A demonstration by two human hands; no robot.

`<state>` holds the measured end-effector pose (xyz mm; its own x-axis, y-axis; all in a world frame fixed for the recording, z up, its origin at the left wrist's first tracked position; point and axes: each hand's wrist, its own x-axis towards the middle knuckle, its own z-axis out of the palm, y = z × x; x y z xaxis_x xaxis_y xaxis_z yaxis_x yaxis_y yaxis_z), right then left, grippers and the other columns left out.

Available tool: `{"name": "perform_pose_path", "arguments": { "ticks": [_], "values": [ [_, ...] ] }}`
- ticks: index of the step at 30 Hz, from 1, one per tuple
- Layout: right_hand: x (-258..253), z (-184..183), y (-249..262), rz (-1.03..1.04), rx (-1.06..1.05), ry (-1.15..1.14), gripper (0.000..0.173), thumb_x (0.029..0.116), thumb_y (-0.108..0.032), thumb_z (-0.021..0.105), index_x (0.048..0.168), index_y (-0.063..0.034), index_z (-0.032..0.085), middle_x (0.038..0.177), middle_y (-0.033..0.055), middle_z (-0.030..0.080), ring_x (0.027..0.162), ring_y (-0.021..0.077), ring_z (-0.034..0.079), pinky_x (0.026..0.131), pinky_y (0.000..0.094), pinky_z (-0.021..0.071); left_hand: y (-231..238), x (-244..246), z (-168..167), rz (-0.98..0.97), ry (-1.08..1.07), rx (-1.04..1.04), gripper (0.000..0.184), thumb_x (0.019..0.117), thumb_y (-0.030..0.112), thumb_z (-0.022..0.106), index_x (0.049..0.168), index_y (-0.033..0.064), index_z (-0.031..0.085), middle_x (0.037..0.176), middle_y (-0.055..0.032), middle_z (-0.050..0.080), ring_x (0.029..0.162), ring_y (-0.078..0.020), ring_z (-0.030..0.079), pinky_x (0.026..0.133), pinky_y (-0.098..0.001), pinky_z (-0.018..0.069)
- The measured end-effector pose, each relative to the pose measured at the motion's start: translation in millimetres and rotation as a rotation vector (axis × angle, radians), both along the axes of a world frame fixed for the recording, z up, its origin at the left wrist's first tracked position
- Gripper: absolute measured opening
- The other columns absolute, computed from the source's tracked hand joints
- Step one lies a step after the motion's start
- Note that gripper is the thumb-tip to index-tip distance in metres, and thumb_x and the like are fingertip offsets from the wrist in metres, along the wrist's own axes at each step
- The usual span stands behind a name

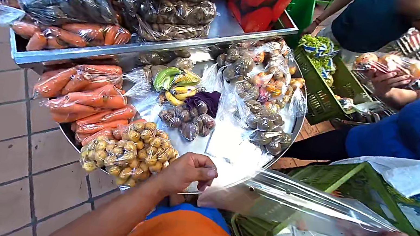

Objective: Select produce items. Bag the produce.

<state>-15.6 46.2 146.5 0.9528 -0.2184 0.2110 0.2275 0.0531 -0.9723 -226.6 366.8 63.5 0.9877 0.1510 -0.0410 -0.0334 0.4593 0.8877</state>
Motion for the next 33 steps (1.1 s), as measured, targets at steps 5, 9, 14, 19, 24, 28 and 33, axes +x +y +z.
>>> {"name": "perform_pose_path", "arguments": {
  "ticks": [5, 9, 14, 19, 24, 28, 33],
  "values": [
    [10.6, -14.6, -29.8, 0.014, -0.026, 0.019, 0.018, 0.1095, -0.014, 0.041, 0.096, -0.014, 0.054, 0.063, -0.008, 0.06, 0.046, 0.0051, 0.057, 0.044, 0.0227, 0.053, -33.4, 14.8, 40.3, 0.228, 0.031, 0.01, 0.031, 0.1015, 0.035, 0.061, 0.08, 0.0145, 0.067, 0.065, 0.0015, 0.062, 0.056, -0.0059, 0.06, 0.057, -0.0234, 0.055],
    [17.3, -33.5, -75.2, 0.09, -0.128, 0.082, 0.014, 0.1074, -0.014, 0.049, 0.098, -0.0115, 0.058, 0.076, -0.0064, 0.063, 0.062, 0.0042, 0.062, 0.059, 0.0235, 0.0578, -67.1, 37.6, 66.6, 0.334, -0.096, 0.128, 0.019, 0.0997, 0.029, 0.067, 0.09, 0.0141, 0.073, 0.077, -0.0009, 0.067, 0.064, -0.0077, 0.062, 0.062, -0.0237, 0.0572],
    [23.7, -67.0, -175.0, 0.384, -0.896, 0.296, 0.037, 0.0985, -0.023, 0.065, 0.125, 0.002, 0.061, 0.108, 0.0185, 0.069, 0.09, 0.032, 0.069, 0.08, 0.0563, 0.058, -144.6, 76.0, 77.2, 0.144, -0.148, 0.342, 0.036, 0.0972, 0.047, 0.067, 0.08, 0.0157, 0.07, 0.068, 0.0027, 0.063, 0.058, -0.0046, 0.058, 0.055, -0.0218, 0.0525],
    [-18.8, -48.8, -177.4, 0.949, -0.528, 0.433, 0.039, 0.0961, -0.04, 0.067, 0.117, -0.0069, 0.066, 0.101, 0.0042, 0.072, 0.089, 0.0155, 0.071, 0.077, 0.0387, 0.0619, -248.8, 108.8, 55.7, -0.145, 0.056, 0.587, 0.02, 0.0944, 0.029, 0.073, 0.089, 0.01, 0.074, 0.089, 0.0019, 0.07, 0.078, -0.0061, 0.065, 0.072, -0.0276, 0.0573],
    [-29.3, -65.1, -175.8, 1.109, -0.554, 0.139, 0.028, 0.0853, -0.03, 0.08, 0.087, -0.0039, 0.07, 0.087, 0.0064, 0.069, 0.084, 0.0161, 0.066, 0.078, 0.0386, 0.0556, -309.1, 117.3, 38.1, -0.342, 0.198, 0.782, 0.052, 0.0866, 0.051, 0.077, 0.064, 0.0097, 0.054, 0.07, 0.0009, 0.055, 0.066, -0.0079, 0.053, 0.061, -0.0301, 0.0443],
    [-14.8, -80.1, -198.9, 1.004, -0.795, -0.201, 0.047, 0.1038, -0.043, 0.055, 0.071, -0.0099, 0.062, 0.075, 0.0046, 0.063, 0.076, 0.0188, 0.065, 0.066, 0.0399, 0.0538, -304.1, 113.7, 24.7, -0.267, 0.212, 0.91, 0.049, 0.0883, 0.047, 0.076, 0.063, 0.0107, 0.055, 0.069, 0.002, 0.058, 0.065, -0.0065, 0.055, 0.06, -0.0282, 0.0453],
    [-2.3, -89.5, -203.1, 0.768, -0.796, -0.449, 0.035, 0.0989, -0.024, 0.052, 0.065, -0.0131, 0.055, 0.068, 0.0015, 0.06, 0.068, 0.0169, 0.062, 0.061, 0.0357, 0.051, -305.1, 125.1, 28.3, -0.061, 0.368, 1.345, 0.031, 0.0948, 0.031, 0.06, 0.073, 0.0098, 0.057, 0.065, -0.0025, 0.054, 0.061, -0.0169, 0.055, 0.057, -0.0394, 0.0479]
  ]
}}
